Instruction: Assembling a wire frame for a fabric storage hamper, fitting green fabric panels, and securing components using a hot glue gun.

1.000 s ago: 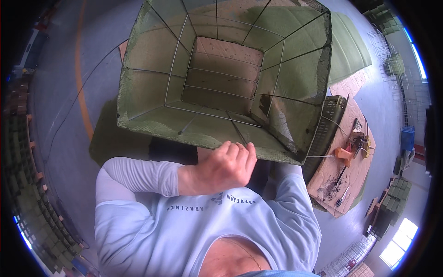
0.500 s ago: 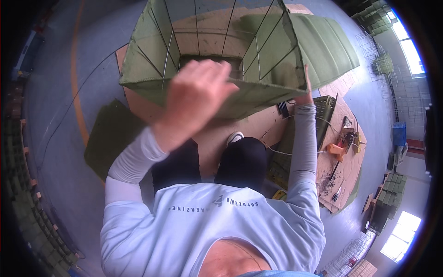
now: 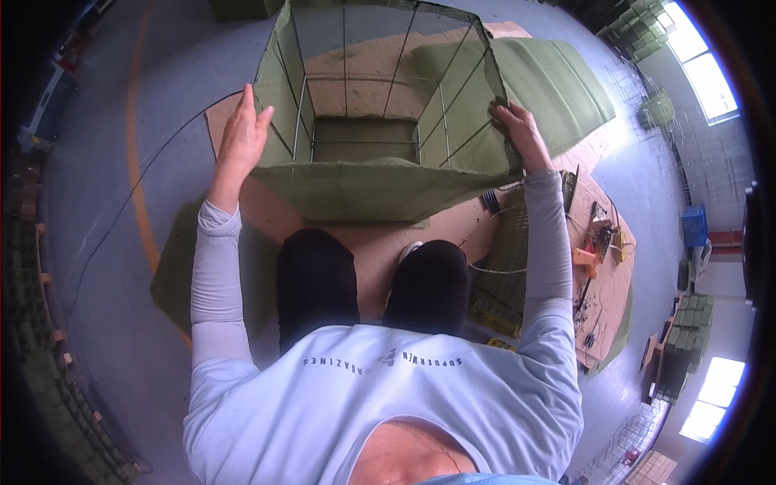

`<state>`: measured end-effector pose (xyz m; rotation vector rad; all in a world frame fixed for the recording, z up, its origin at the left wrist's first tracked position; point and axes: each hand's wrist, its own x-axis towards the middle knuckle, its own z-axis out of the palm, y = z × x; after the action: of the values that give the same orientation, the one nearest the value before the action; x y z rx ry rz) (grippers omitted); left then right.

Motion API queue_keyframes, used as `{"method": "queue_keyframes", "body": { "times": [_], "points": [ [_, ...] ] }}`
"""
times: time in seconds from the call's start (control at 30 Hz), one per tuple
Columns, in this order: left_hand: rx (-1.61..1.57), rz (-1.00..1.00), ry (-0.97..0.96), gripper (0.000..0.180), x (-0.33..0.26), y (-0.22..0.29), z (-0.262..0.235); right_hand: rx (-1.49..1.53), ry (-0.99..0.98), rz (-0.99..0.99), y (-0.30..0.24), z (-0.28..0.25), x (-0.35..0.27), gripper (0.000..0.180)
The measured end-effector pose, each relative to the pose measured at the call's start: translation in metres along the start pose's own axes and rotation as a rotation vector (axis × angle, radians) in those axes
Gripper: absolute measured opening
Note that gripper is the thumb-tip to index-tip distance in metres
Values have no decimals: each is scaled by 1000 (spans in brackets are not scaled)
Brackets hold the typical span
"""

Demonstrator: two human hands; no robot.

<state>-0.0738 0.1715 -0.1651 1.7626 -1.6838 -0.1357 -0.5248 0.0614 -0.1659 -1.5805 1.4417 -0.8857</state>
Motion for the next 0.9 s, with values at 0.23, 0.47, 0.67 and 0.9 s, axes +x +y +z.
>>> {"method": "queue_keyframes", "body": {
  "times": [0.23, 0.47, 0.67, 0.9],
  "points": [
    [14, -18, -7, 45, 1, -46, -34, -262, 93, -221, -44, 31, -36, 37],
    [250, 382, 171, 40, 38, 34, -22, 45, 94, 4, -32, 7, -57, 44],
    [-539, 316, -869, 49, 68, 171, 100, 350, 309, -32, 35, -46, -106, 47],
    [-795, -136, -1282, 63, 56, 235, 166, -55, 1103, 206, 184, -160, -326, 16]
  ]
}}
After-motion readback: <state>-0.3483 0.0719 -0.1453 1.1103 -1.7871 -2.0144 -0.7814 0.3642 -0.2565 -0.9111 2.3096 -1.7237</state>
